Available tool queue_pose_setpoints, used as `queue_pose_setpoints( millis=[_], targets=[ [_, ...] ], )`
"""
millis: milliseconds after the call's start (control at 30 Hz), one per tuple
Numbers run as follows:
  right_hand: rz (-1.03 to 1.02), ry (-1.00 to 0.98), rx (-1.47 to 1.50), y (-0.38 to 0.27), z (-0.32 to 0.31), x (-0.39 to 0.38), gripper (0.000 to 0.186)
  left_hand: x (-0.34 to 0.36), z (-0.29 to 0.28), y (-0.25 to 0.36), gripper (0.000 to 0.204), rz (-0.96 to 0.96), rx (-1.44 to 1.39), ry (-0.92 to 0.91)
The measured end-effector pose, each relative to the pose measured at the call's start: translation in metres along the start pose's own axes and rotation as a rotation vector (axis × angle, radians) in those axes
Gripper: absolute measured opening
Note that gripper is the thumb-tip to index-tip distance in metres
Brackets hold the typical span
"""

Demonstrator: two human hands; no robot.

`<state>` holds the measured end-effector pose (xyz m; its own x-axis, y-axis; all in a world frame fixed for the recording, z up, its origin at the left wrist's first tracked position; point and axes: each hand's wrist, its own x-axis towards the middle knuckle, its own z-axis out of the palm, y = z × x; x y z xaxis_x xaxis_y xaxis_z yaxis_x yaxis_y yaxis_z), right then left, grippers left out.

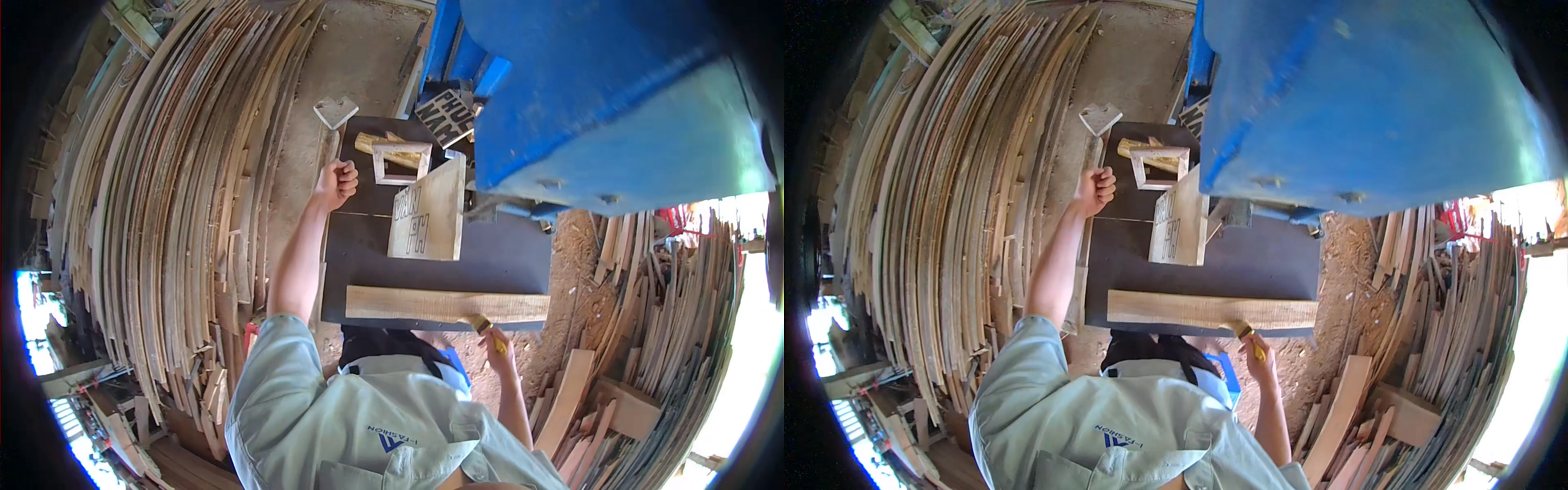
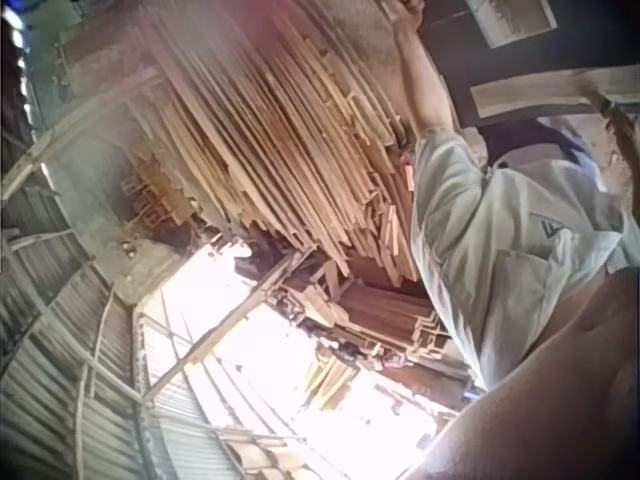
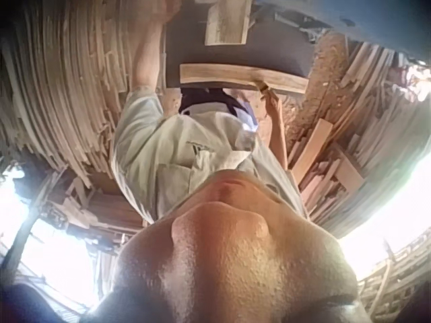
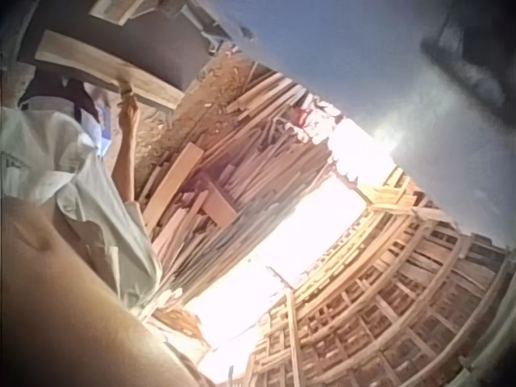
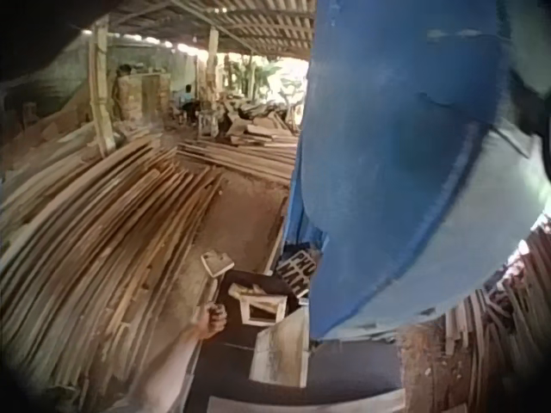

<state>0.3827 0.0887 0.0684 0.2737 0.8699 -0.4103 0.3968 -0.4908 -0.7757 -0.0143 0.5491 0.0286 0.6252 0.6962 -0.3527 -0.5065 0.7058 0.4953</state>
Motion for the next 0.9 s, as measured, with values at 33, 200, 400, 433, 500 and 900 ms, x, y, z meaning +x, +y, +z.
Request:
queue_pose_setpoints(
  millis=[33, 200, 400, 433, 500, 900],
  targets=[
    [-0.025, -0.008, 0.039, 0.000, -0.002, 0.007, 0.016, -0.009, 0.002, 0.000, 0.021, 0.082, -0.087, 0.022],
    [-0.080, -0.026, 0.076, 0.008, -0.012, 0.013, 0.016, -0.010, 0.012, -0.026, 0.027, 0.097, -0.158, 0.097],
    [-0.033, -0.049, 0.050, 0.010, -0.014, 0.001, 0.017, 0.034, -0.046, -0.052, 0.046, -0.023, 0.999, 0.921],
    [-0.026, -0.048, 0.047, 0.006, -0.014, -0.003, 0.017, 0.042, -0.046, -0.055, 0.046, -0.030, 0.996, 0.917],
    [-0.005, -0.028, 0.016, -0.001, -0.016, -0.010, 0.018, 0.053, -0.043, -0.060, 0.046, 0.102, 1.480, 0.880],
    [-0.011, 0.057, 0.150, 0.024, -0.014, -0.017, 0.018, 0.070, -0.006, -0.077, 0.037, 0.136, 1.444, 1.096]
  ],
)
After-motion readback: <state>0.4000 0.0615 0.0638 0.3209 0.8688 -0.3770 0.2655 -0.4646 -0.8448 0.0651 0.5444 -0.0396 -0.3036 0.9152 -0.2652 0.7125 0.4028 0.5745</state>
